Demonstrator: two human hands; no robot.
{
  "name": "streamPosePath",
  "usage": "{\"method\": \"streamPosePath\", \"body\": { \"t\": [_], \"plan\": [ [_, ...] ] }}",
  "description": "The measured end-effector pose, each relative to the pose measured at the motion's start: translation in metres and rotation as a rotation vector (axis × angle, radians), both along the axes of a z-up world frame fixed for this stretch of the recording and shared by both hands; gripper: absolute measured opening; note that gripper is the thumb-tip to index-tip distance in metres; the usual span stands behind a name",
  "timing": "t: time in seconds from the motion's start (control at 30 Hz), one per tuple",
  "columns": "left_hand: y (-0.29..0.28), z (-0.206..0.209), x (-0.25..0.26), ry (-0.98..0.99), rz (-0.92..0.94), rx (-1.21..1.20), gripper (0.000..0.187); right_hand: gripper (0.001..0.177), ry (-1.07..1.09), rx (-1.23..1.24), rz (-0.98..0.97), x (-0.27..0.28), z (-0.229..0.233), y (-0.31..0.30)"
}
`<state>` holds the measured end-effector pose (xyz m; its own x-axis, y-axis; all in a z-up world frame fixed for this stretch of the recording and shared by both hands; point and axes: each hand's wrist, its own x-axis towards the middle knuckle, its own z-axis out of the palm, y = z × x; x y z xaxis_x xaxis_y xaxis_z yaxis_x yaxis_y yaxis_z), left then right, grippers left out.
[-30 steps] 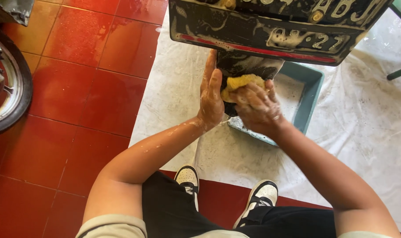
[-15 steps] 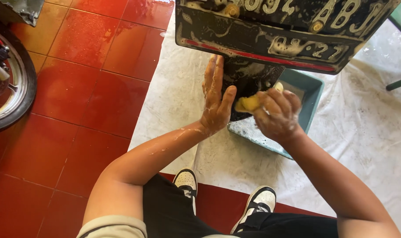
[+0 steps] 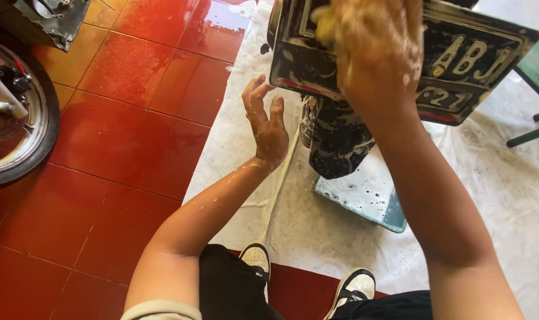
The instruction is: Washing a motorcycle using a sponge and soapy water, cleaning the exhaust, seat, license plate, and wheels.
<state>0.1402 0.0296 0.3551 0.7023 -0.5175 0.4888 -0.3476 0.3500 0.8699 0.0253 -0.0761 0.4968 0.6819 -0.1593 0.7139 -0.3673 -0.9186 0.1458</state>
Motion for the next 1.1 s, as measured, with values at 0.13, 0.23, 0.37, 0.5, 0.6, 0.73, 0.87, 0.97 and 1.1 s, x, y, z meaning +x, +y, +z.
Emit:
{"method": "streamPosePath", "body": {
  "t": [0.13,0.23,0.37,0.5,0.6,0.73,0.87,0.97,1.1],
  "plan": [
    [-0.009,-0.003,0.013,0.054,0.052,-0.055,0.032,0.040,0.124,0.100,-0.119,0.018,0.000,0.017],
    [-0.013,0.001,0.025,0.132,0.043,-0.118,0.037,0.034,0.179,0.031,-0.002,-0.001,0.008,0.013],
    [-0.008,0.003,0.022,-0.073,0.093,-0.144,0.036,0.020,-0.004,0.026,-0.252,-0.043,-0.023,-0.022],
    [-0.009,-0.015,-0.012,-0.173,0.079,-0.076,0.043,0.041,-0.066,0.057,-0.222,-0.003,-0.004,0.003],
    [-0.009,-0.032,-0.014,-0.334,0.069,-0.174,0.049,0.023,-0.006,-0.124,0.091,0.005,0.026,0.022],
    [-0.009,-0.026,-0.005,-0.660,0.153,-0.170,0.050,0.022,0.079,-0.034,0.145,-0.036,0.024,0.004],
    [-0.008,-0.025,-0.002,-0.875,0.250,-0.147,0.049,0.034,-0.010,-0.042,-0.023,-0.095,-0.010,-0.018],
    [-0.006,-0.037,-0.005,-1.180,0.203,-0.189,0.038,0.037,0.003,-0.055,-0.156,-0.133,-0.027,-0.028],
    [-0.009,-0.016,-0.021,-1.365,0.110,-0.289,0.040,0.034,-0.087,0.112,-0.224,-0.122,-0.035,-0.023]
  ]
}}
